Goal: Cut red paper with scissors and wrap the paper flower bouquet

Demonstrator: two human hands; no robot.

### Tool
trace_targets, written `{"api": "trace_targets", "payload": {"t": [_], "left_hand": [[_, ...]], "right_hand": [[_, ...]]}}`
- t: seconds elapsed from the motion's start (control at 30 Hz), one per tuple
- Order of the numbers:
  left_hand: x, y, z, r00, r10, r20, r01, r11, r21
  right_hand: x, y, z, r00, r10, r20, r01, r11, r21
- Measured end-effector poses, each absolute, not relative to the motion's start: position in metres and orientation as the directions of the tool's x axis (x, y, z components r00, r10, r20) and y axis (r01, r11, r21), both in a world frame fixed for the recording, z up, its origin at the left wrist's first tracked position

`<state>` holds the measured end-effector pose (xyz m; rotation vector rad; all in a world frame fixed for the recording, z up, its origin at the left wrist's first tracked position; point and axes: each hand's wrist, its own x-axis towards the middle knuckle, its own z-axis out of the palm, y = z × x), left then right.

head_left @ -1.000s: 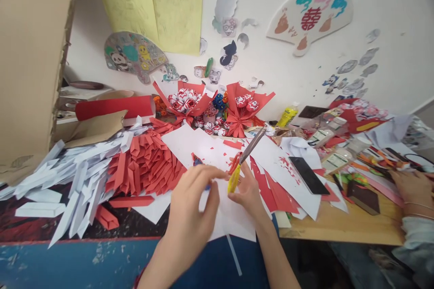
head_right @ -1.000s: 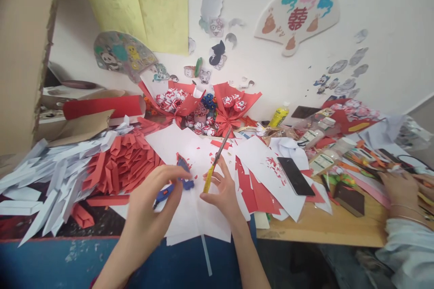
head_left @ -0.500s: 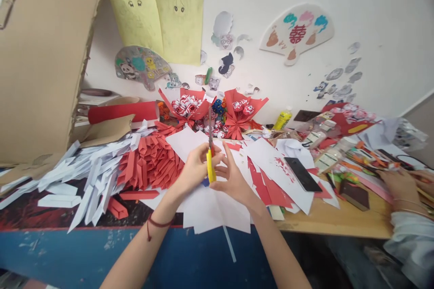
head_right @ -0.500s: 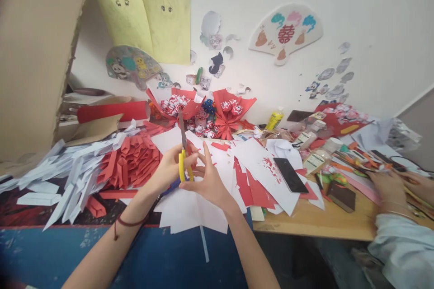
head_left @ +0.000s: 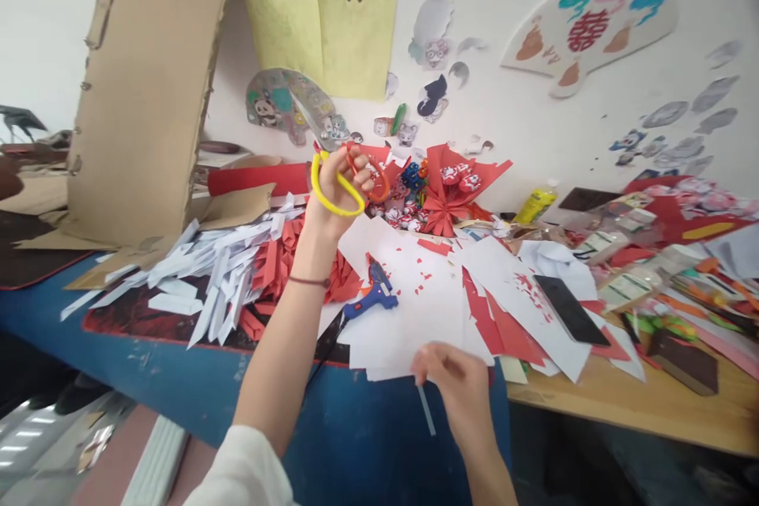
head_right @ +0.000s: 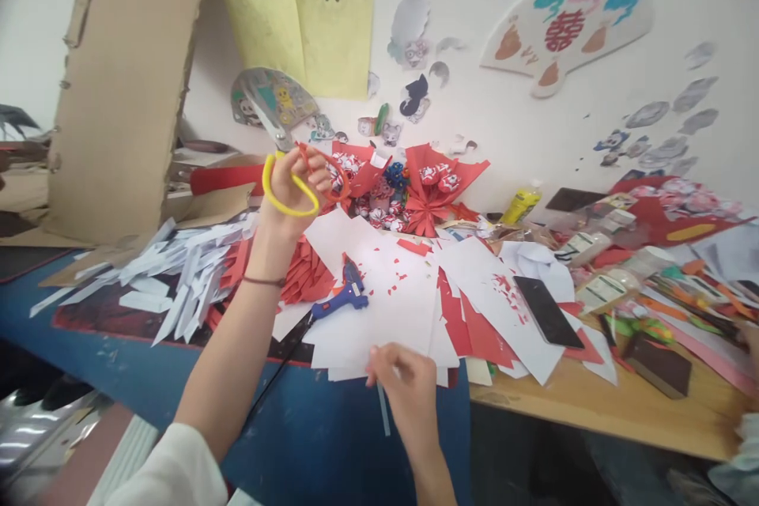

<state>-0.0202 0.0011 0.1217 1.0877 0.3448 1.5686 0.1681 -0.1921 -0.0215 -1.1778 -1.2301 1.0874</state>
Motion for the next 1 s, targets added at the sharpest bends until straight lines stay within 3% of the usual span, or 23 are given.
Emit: {"api": "trace_targets", "payload": {"t": [0.1,0.23,0.33,0.47,0.53,0.63,0.93,1.0], "left_hand": [[-0.023,0.015,0.140,-0.099,0.846,0.523,-0.466,-0.504,0.727],[-0.035,0.033,0.156,-0.154,0.721,0.676,-0.289,-0.687,0.667],[-0.056,0.047,0.157,-0.203,0.556,0.806,-0.154,-0.831,0.534],[-0.091,0.065,0.150,-0.223,0.310,0.924,-0.144,-0.948,0.283],[-0.106,0.074,0.148,-0.186,0.261,0.947,-0.161,-0.959,0.233],[-0.117,0.091,0.151,-0.174,0.300,0.938,-0.111,-0.952,0.284],[-0.114,0.132,0.190,-0.256,0.444,0.859,-0.190,-0.894,0.406],[-0.126,0.140,0.205,-0.251,0.441,0.862,-0.264,-0.888,0.377]], "right_hand": [[0.141,-0.230,-0.043,-0.123,0.992,-0.014,-0.072,-0.023,-0.997],[0.097,-0.260,-0.071,-0.374,0.924,-0.078,-0.384,-0.231,-0.894],[0.066,-0.265,-0.073,-0.491,0.867,-0.084,-0.598,-0.406,-0.691],[0.041,-0.261,-0.057,-0.606,0.790,-0.093,-0.670,-0.570,-0.477],[0.037,-0.258,-0.048,-0.649,0.760,-0.042,-0.655,-0.586,-0.478],[0.039,-0.258,-0.038,-0.661,0.750,0.020,-0.654,-0.563,-0.505],[0.065,-0.261,0.008,-0.568,0.815,-0.117,-0.613,-0.513,-0.601],[0.071,-0.261,0.019,-0.582,0.806,-0.107,-0.600,-0.515,-0.612]]}}
